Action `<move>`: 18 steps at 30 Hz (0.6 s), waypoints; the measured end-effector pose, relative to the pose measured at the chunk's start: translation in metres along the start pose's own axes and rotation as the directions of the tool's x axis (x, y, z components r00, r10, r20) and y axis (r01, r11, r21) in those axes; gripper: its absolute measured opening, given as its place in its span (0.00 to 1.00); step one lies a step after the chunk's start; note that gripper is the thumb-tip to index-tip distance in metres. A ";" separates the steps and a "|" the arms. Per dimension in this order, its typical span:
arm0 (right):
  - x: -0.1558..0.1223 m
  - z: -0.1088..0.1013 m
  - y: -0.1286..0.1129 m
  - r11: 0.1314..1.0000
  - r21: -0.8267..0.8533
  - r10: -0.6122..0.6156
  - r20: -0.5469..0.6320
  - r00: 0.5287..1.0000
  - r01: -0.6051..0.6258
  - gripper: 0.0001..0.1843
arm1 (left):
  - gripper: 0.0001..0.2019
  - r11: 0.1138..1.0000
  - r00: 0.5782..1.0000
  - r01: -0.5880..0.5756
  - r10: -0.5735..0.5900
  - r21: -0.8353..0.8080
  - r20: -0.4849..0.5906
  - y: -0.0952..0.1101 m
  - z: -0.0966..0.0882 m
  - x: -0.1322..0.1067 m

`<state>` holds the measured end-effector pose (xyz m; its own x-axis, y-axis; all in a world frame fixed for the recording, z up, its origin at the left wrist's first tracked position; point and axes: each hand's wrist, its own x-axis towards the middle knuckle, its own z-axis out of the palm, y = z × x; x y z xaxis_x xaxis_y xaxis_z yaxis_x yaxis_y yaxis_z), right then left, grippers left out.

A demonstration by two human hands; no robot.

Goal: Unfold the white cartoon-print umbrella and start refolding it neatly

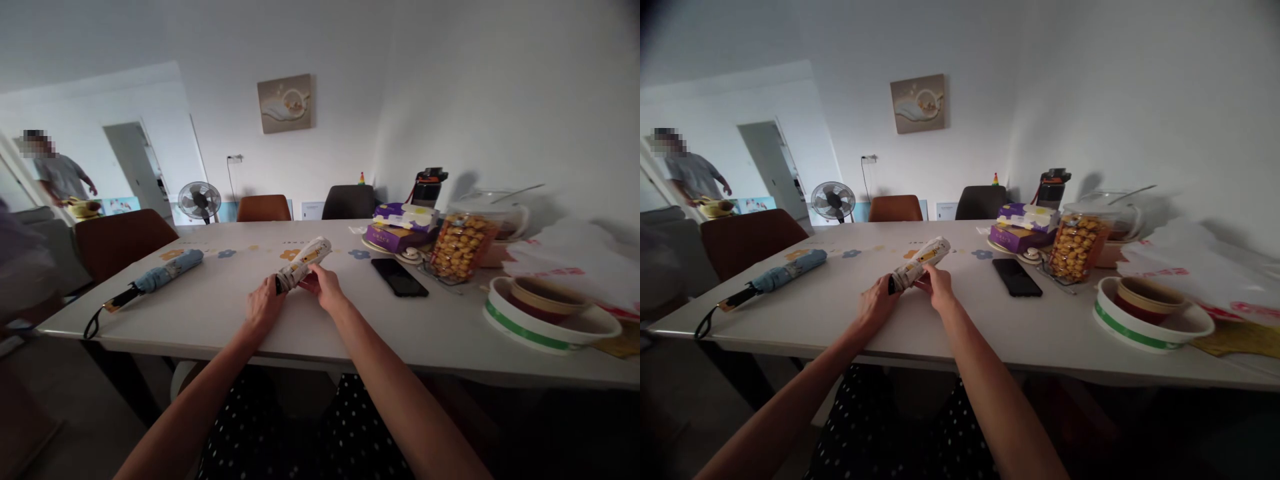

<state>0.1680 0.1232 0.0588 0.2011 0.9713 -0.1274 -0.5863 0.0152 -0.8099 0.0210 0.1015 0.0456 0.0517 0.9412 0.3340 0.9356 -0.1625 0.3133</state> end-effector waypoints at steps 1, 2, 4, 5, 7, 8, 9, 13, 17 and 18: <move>0.000 0.000 0.000 1.000 -0.009 0.007 0.014 1.000 -0.007 0.06 | 0.20 1.000 1.000 -0.004 0.004 0.009 -0.005 0.000 0.000 -0.001; 0.000 0.000 0.000 1.000 -0.024 0.017 0.019 1.000 -0.017 0.08 | 0.19 1.000 1.000 -0.013 0.014 0.020 -0.011 0.001 -0.001 -0.002; 0.000 0.000 0.001 0.997 -0.059 0.045 0.012 0.999 -0.044 0.11 | 0.18 0.998 0.999 -0.047 0.048 0.050 -0.022 0.002 -0.002 -0.004; 0.001 -0.001 0.002 0.996 -0.073 0.060 0.007 0.998 -0.059 0.12 | 0.18 0.995 0.997 -0.070 0.072 0.065 -0.028 0.003 -0.003 -0.005; 0.002 -0.001 0.003 0.993 -0.080 0.088 0.021 0.996 -0.086 0.11 | 0.19 0.989 0.992 -0.113 0.117 0.096 -0.041 0.004 -0.004 -0.007; 0.002 -0.001 0.004 0.992 -0.075 0.100 0.040 0.994 -0.097 0.09 | 0.19 0.985 0.989 -0.132 0.138 0.110 -0.044 0.004 -0.003 -0.008; 0.002 0.000 0.004 0.992 -0.070 0.108 0.056 0.993 -0.104 0.08 | 0.19 0.981 0.987 -0.148 0.155 0.122 -0.046 0.005 -0.003 -0.008; -0.001 0.002 0.003 0.992 -0.070 0.102 0.002 0.995 -0.102 0.07 | 0.20 0.971 0.978 -0.198 0.205 0.137 -0.038 0.005 0.000 -0.007; 0.001 0.003 0.001 0.997 -0.048 0.054 -0.099 0.994 -0.059 0.05 | 0.18 0.976 0.985 -0.167 0.170 0.138 -0.011 0.008 -0.001 -0.010; 0.001 0.003 0.001 0.998 -0.049 0.044 -0.121 0.992 -0.050 0.05 | 0.16 0.977 0.987 -0.160 0.163 0.139 -0.011 0.009 -0.002 -0.011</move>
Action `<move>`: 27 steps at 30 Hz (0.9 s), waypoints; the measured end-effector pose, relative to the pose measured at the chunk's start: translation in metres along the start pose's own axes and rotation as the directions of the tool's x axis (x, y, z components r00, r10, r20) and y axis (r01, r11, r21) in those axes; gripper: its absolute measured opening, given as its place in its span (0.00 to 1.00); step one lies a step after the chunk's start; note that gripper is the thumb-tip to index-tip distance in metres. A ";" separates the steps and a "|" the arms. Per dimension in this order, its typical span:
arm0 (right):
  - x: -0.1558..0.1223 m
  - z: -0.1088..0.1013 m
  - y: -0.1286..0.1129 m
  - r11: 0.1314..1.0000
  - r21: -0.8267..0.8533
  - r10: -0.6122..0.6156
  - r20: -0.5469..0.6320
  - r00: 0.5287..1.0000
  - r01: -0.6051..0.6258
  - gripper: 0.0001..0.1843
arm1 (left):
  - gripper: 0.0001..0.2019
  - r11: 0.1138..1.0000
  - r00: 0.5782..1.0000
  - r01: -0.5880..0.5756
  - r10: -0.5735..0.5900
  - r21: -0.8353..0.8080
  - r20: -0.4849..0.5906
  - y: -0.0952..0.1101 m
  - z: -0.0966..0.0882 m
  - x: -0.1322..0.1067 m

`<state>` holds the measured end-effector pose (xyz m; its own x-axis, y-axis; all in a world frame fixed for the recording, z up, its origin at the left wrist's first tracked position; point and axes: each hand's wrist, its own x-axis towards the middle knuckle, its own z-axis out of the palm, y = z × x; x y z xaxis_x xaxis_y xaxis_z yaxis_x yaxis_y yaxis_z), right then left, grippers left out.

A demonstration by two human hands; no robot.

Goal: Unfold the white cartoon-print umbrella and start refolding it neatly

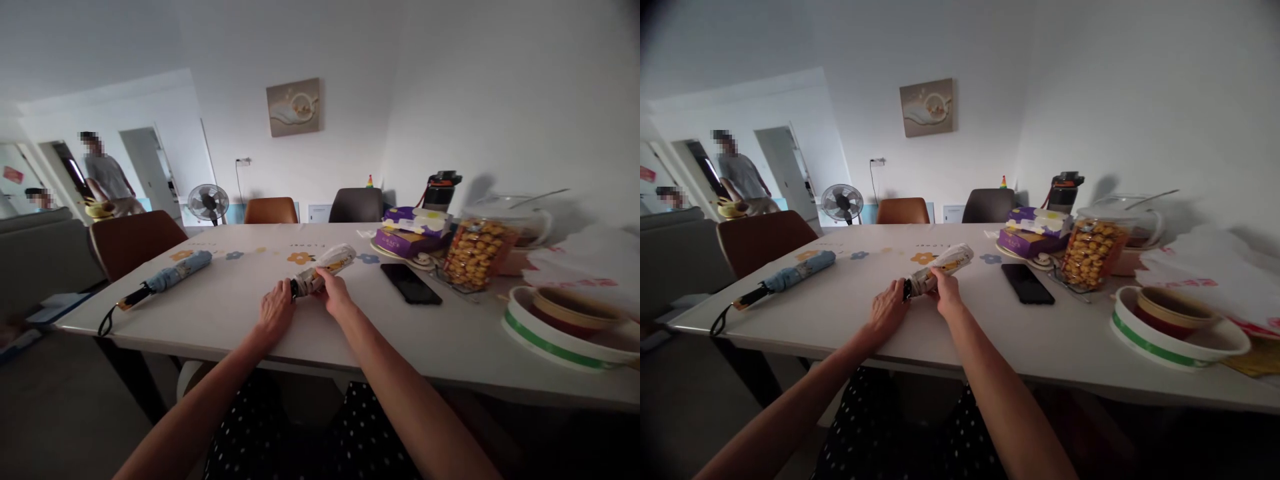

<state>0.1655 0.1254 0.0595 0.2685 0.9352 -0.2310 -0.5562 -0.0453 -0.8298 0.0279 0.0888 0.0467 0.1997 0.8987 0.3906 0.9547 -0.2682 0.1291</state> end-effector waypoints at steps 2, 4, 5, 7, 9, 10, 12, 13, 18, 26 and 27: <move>0.002 -0.001 0.000 1.000 -0.014 -0.016 -0.031 0.999 0.016 0.05 | 0.13 1.000 1.000 0.004 -0.004 -0.010 -0.005 0.000 -0.003 -0.001; 0.002 -0.001 0.001 0.999 -0.034 -0.021 -0.028 0.999 0.020 0.06 | 0.11 0.999 0.999 0.023 -0.022 -0.047 0.029 -0.003 -0.005 0.001; 0.002 -0.002 0.001 0.999 -0.041 -0.019 -0.014 1.000 0.019 0.06 | 0.10 0.996 0.997 0.039 -0.034 -0.079 0.068 -0.006 -0.006 0.003; 0.001 -0.002 0.001 0.999 -0.044 -0.016 0.017 1.000 0.017 0.05 | 0.10 0.980 0.986 0.079 -0.050 -0.181 0.159 -0.013 -0.007 0.009; -0.001 -0.001 0.001 0.999 -0.040 -0.013 0.035 0.999 0.015 0.05 | 0.10 0.929 0.972 0.123 -0.042 -0.349 0.230 -0.020 -0.009 0.015; -0.001 0.000 0.001 0.999 -0.038 -0.015 0.041 0.999 0.016 0.05 | 0.10 0.883 0.966 0.142 -0.026 -0.448 0.257 -0.024 -0.010 0.017; -0.003 0.001 0.000 0.999 -0.030 -0.019 0.053 0.998 0.020 0.05 | 0.12 0.755 0.955 0.192 0.004 -0.627 0.297 -0.028 -0.012 0.020; -0.003 0.001 -0.001 0.999 -0.023 -0.021 0.056 0.998 0.023 0.05 | 0.12 0.689 0.950 0.218 0.012 -0.692 0.312 -0.028 -0.013 0.021; -0.002 0.003 -0.003 0.997 0.081 -0.020 0.083 0.996 0.013 0.07 | 0.10 0.431 0.951 0.287 -0.017 -0.856 0.310 -0.021 -0.009 0.019; 0.001 0.004 0.002 0.991 0.053 -0.129 0.074 0.989 0.125 0.03 | 0.13 0.359 0.962 0.269 -0.145 -0.894 0.232 -0.013 0.011 0.012; 0.001 0.003 0.003 0.992 0.035 -0.125 0.065 0.990 0.123 0.03 | 0.13 0.366 0.959 0.281 -0.150 -0.887 0.242 -0.013 0.011 0.011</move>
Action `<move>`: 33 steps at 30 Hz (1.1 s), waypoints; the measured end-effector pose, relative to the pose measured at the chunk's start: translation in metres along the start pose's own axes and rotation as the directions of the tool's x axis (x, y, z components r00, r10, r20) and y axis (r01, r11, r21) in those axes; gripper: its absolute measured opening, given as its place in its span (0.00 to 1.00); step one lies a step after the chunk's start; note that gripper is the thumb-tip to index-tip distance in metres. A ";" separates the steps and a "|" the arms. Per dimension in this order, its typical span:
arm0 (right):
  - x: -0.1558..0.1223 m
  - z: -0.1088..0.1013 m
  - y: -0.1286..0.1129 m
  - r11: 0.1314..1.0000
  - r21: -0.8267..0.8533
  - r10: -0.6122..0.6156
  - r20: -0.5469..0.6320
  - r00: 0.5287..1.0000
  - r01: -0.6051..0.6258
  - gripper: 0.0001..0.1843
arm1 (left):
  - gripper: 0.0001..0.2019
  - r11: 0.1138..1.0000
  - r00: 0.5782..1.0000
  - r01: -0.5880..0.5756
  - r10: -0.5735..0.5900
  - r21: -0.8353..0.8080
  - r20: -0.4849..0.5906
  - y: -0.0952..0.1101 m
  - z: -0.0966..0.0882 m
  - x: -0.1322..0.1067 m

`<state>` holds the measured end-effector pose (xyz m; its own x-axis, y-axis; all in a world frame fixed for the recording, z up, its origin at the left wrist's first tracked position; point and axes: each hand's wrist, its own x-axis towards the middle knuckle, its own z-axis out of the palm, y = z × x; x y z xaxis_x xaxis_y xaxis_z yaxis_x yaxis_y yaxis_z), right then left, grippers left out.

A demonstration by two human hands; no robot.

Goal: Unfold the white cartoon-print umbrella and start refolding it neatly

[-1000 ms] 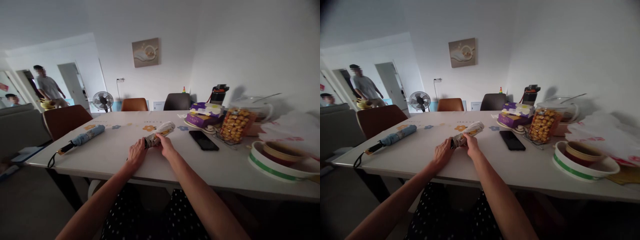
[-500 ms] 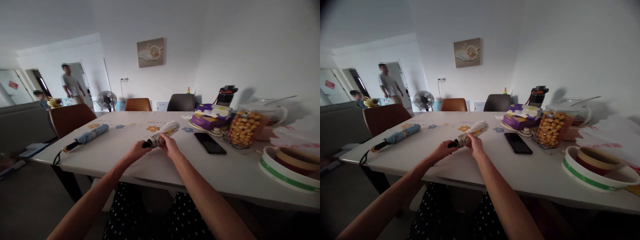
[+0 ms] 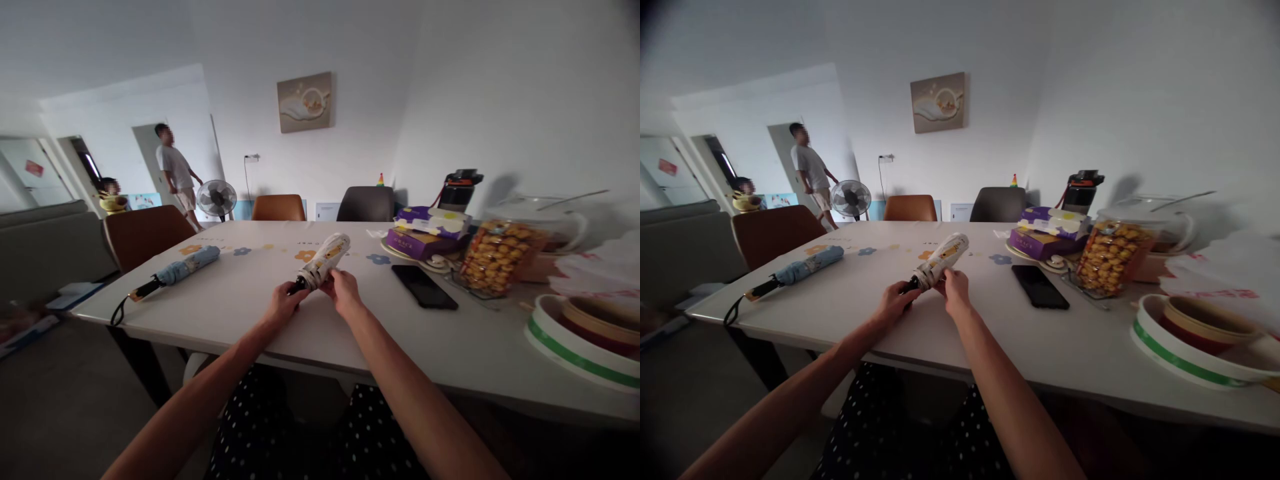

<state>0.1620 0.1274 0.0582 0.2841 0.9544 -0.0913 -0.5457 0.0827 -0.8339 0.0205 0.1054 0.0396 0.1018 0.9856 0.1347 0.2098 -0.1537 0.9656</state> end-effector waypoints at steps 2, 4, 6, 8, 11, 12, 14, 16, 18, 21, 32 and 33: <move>0.000 -0.001 0.001 1.000 -0.011 0.000 -0.001 1.000 0.000 0.03 | 0.13 1.000 1.000 0.020 -0.020 0.007 0.000 0.001 -0.001 -0.002; 0.000 -0.001 0.000 1.000 -0.004 -0.025 0.000 1.000 0.025 0.03 | 0.13 1.000 1.000 0.023 -0.023 0.003 -0.008 0.002 -0.001 -0.003; 0.000 0.000 -0.001 0.998 -0.004 -0.065 -0.011 0.998 0.065 0.03 | 0.13 1.000 1.000 0.009 -0.009 -0.006 -0.013 0.002 -0.002 -0.003; -0.001 0.002 -0.002 0.995 -0.009 -0.097 -0.032 0.995 0.096 0.05 | 0.14 1.000 1.000 -0.010 0.010 -0.022 -0.003 0.002 -0.002 -0.003; 0.000 0.002 -0.002 0.994 -0.009 -0.106 -0.050 0.993 0.106 0.05 | 0.14 0.999 1.000 -0.006 0.007 -0.046 0.014 0.003 -0.002 -0.003; 0.001 0.002 -0.001 0.994 -0.010 -0.107 -0.054 0.993 0.106 0.05 | 0.14 0.998 1.000 0.002 -0.001 -0.055 0.017 0.004 -0.002 -0.003; 0.002 0.001 0.000 0.994 -0.015 -0.110 -0.068 0.992 0.110 0.05 | 0.14 0.996 1.000 0.017 -0.015 -0.091 0.025 0.005 -0.002 -0.004; 0.002 0.000 -0.001 0.993 -0.005 -0.116 -0.097 0.988 0.116 0.04 | 0.15 0.986 0.998 0.042 -0.035 -0.160 0.043 0.007 -0.002 -0.005; 0.001 0.000 -0.003 0.992 0.032 -0.115 -0.120 0.986 0.120 0.05 | 0.16 0.966 0.997 0.071 -0.058 -0.247 0.060 0.007 -0.002 -0.004; -0.001 0.001 -0.007 0.990 0.099 -0.091 -0.100 0.991 0.101 0.07 | 0.18 0.932 0.994 0.105 -0.084 -0.346 0.073 0.008 -0.004 -0.003; 0.015 -0.012 -0.002 0.998 -0.031 0.046 -0.197 0.979 -0.053 0.07 | 0.19 0.777 0.937 0.271 -0.079 -0.568 0.339 0.015 -0.020 -0.004; 0.016 -0.014 -0.002 0.998 -0.037 0.040 -0.205 0.978 -0.048 0.06 | 0.19 0.772 0.928 0.275 -0.058 -0.573 0.368 0.015 -0.021 -0.003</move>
<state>0.1789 0.1382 0.0512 0.4177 0.8779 -0.2342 -0.5295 0.0257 -0.8479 0.0026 0.1015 0.0583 0.4398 0.8980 -0.0127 -0.3676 0.1929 0.9098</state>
